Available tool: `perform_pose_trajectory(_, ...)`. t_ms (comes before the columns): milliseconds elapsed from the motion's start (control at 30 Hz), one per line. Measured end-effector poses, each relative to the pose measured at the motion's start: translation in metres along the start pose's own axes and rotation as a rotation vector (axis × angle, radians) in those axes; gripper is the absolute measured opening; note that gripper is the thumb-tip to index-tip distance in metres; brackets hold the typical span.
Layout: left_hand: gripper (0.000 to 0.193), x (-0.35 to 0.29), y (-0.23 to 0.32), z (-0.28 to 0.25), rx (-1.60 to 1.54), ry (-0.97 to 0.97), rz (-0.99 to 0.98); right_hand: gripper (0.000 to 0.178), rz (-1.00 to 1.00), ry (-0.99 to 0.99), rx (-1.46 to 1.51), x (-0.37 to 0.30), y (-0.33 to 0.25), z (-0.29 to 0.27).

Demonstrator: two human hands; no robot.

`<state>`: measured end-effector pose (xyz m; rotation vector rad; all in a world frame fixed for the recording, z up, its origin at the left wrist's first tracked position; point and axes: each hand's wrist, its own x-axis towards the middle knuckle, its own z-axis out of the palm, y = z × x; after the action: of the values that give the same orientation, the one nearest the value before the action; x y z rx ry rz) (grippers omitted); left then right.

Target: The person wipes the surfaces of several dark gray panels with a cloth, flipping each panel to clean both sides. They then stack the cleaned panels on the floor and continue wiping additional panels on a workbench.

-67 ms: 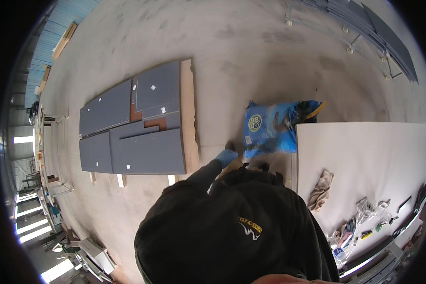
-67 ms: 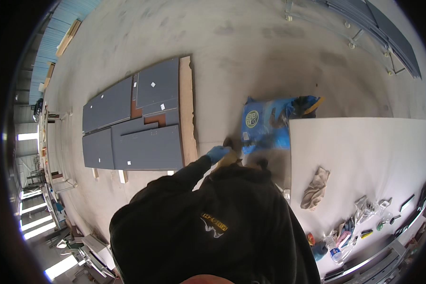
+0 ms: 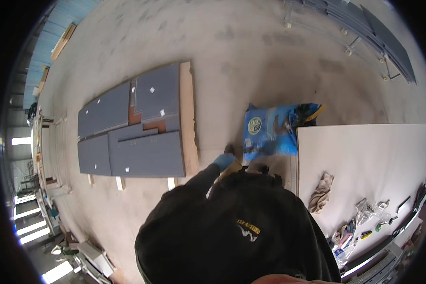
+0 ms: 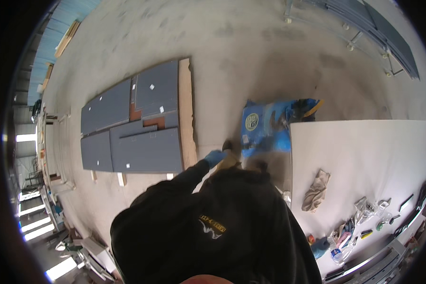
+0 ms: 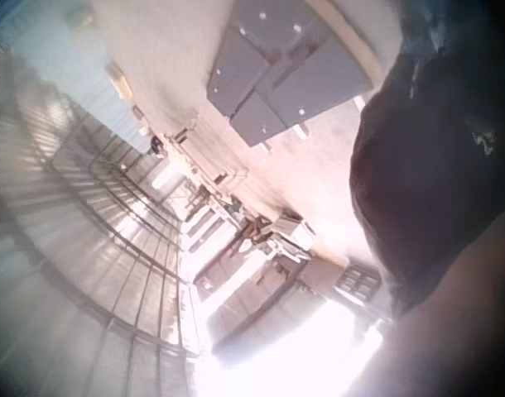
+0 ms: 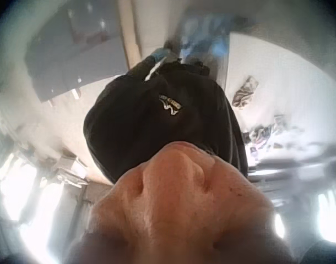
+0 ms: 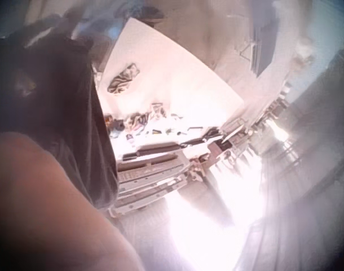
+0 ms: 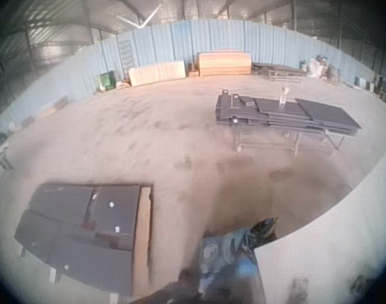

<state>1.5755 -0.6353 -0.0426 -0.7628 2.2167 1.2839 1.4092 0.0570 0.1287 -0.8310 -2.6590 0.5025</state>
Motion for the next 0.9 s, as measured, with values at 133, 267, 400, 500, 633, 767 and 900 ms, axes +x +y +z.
perform_pose_trajectory(133, 0.047, -0.03, -0.077, -0.025, -0.158, -0.03, -0.154, 0.027, -0.196, -0.242, 0.217, -0.051, -0.134, 0.042)
perform_pose_trajectory(267, 0.038, -0.059, -0.143, -0.062, -0.739, 0.205, -0.608, 0.016, -0.231, -0.633, 0.471, -0.107, -0.28, 0.087)
perform_pose_trajectory(400, 0.039, -0.085, -0.202, -0.105, -0.592, 0.371, -0.568, 0.014, -0.282, -0.724, 0.566, -0.167, -0.368, 0.122)
perform_pose_trajectory(500, 0.04, -0.104, -0.219, -0.103, -0.693, 0.602, -0.511, 0.016, -0.461, -0.814, 0.464, -0.187, -0.396, 0.142)
perform_pose_trajectory(633, 0.042, -0.109, -0.217, -0.073, -0.904, 0.692, -0.583, 0.015, -0.403, -0.857, 0.293, -0.185, -0.432, 0.185)
perform_pose_trajectory(767, 0.042, -0.106, -0.216, -0.046, -0.828, 0.612, -0.624, 0.012, -0.527, -1.107, 0.373, -0.177, -0.496, 0.227)
perform_pose_trajectory(900, 0.042, -0.094, -0.207, -0.043, -0.969, 0.667, -0.82, 0.015, -0.541, -1.332, 0.403, -0.182, -0.594, 0.283)
